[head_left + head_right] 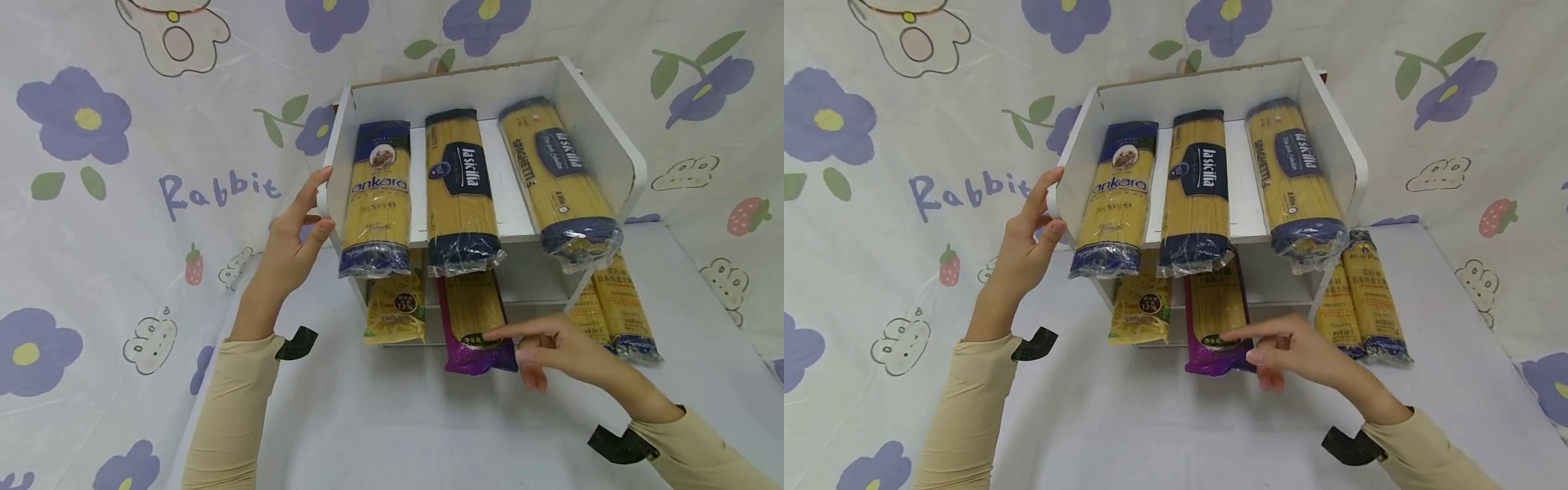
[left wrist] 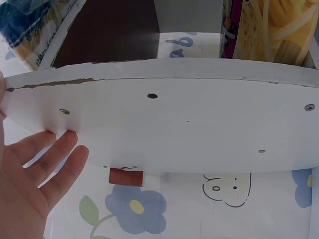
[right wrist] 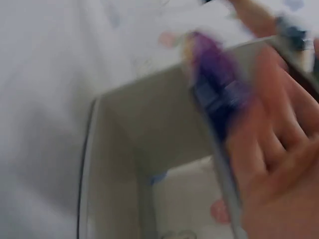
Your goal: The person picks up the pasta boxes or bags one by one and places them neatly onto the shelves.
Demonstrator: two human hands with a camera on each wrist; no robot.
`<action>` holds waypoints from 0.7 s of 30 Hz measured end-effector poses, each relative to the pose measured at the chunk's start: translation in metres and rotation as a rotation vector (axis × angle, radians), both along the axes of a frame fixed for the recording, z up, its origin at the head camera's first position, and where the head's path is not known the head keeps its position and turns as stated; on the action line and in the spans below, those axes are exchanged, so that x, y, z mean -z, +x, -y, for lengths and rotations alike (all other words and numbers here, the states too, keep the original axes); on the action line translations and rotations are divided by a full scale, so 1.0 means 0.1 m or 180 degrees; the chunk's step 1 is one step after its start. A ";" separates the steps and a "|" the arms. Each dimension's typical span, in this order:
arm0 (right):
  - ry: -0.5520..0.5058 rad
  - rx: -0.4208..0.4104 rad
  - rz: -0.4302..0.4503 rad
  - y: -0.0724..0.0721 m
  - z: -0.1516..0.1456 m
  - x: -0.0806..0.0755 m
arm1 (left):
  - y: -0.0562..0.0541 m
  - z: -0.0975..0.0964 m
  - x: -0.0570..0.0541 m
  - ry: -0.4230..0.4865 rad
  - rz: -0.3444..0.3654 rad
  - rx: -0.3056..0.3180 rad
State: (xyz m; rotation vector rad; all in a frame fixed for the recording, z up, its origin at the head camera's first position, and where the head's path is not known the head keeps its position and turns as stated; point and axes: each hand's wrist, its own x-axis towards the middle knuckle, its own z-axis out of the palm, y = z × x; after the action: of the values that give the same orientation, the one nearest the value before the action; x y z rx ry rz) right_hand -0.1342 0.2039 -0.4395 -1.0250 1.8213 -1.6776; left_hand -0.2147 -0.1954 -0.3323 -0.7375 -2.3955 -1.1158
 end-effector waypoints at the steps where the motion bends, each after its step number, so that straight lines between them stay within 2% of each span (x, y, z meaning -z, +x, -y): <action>1: -0.0174 -0.0327 0.0163 0.00 0.01 -0.01 | 0.00 0.00 0.00 0.0004 -0.0005 0.0001; 4: -0.0441 -0.1149 0.0504 0.01 0.06 0.02 | 0.00 0.00 0.00 0.0014 -0.0020 -0.0005; 7: -0.0407 -0.1459 0.0639 0.02 0.13 0.06 | 0.00 0.00 0.01 0.0024 -0.0014 0.0007; 12: -0.0345 -0.1445 0.0752 0.04 0.19 0.10 | -0.01 0.00 0.01 0.0012 0.0016 0.0018; 21: -0.0147 -0.1234 0.0630 0.02 0.26 0.11 | 0.00 0.00 0.00 0.0003 -0.0020 -0.0003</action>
State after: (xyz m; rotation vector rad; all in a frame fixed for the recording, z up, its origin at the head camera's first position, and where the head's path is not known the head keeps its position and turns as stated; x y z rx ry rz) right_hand -0.1321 0.1779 -0.4508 -1.1046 1.3623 -1.5266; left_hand -0.2148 -0.1952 -0.3327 -0.7383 -2.3896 -1.1126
